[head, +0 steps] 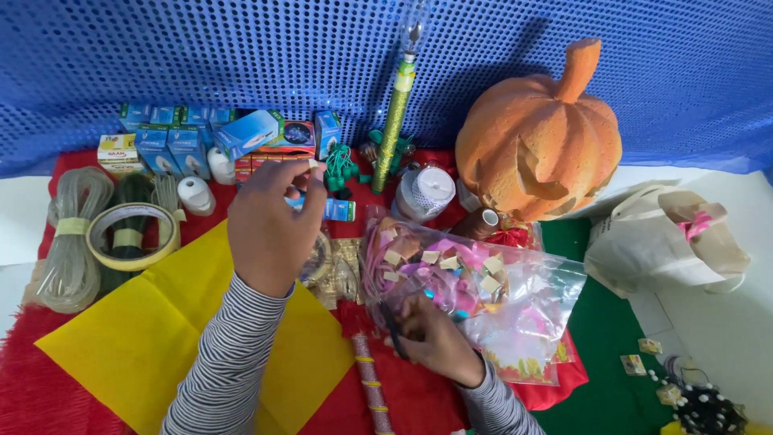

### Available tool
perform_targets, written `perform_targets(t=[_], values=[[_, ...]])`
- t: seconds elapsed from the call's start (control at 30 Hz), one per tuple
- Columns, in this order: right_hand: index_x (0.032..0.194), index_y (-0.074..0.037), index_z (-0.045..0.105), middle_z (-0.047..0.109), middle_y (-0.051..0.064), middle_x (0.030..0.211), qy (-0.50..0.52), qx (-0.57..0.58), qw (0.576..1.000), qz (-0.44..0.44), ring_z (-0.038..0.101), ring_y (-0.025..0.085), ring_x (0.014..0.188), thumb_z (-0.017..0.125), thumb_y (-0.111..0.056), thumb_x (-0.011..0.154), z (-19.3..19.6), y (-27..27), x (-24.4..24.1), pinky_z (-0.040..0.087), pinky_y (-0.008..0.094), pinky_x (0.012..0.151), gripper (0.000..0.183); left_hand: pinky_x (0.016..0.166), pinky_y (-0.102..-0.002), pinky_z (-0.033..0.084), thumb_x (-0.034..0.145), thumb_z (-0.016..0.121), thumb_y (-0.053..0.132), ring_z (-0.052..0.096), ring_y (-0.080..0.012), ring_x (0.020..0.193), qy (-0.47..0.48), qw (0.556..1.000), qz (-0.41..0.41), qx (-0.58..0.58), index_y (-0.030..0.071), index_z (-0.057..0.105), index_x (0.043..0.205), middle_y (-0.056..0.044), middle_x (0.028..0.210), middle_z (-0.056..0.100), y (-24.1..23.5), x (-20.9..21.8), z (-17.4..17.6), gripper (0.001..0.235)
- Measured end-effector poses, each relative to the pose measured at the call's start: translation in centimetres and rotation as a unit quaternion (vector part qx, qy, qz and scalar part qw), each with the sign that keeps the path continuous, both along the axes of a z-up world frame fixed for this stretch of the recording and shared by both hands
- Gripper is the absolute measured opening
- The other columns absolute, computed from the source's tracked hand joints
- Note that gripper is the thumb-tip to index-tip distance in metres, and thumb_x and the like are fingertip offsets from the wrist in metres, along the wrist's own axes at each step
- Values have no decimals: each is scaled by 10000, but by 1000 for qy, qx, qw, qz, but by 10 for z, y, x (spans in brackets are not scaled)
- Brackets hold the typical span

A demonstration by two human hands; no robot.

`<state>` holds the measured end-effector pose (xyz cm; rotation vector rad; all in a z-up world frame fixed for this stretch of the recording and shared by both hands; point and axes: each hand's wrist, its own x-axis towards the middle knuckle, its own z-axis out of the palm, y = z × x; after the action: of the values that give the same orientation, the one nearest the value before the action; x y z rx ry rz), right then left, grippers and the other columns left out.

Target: The person decorates a wand by wrapping a red tassel around its neck and securing it with a small piece of white tape. They use scissors to cut the tape and then adjust the tassel to ensure it is properly attached.

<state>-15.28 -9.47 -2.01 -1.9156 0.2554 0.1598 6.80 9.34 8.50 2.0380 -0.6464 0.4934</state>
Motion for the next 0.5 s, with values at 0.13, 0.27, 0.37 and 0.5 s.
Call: perform_targets(t=[0.13,0.27,0.37,0.5], values=[[893,-164,424,545,33,694,-3,-143,990,-18,496,150,532,788,-46,891,-12,2,1,349,313,479,383,542,-415,478,1011,669,194,621,-227,707,-5,1000,-11,5,62,755,1044,-66,841,683,2,-3,6,160],[841,-162,503,592,16,662,0,-175,985,11,526,130,512,775,-95,900,-12,6,3,397,285,486,286,549,-399,492,1020,637,208,609,-211,691,-2,999,-35,24,95,768,1011,-36,796,674,-1,-10,8,174],[813,-162,541,644,11,665,15,-232,973,-1,578,149,526,783,-168,864,-10,12,5,440,310,501,248,555,-410,502,1019,634,231,627,-228,703,-6,998,-53,38,99,765,986,-32,799,688,-4,-15,9,189],[832,-170,543,627,35,680,80,-349,934,-10,572,227,538,721,-310,909,-14,20,9,461,379,520,239,521,-430,512,1001,637,241,657,-259,736,-11,997,-60,46,82,771,1019,-63,831,701,-7,-25,15,209]])
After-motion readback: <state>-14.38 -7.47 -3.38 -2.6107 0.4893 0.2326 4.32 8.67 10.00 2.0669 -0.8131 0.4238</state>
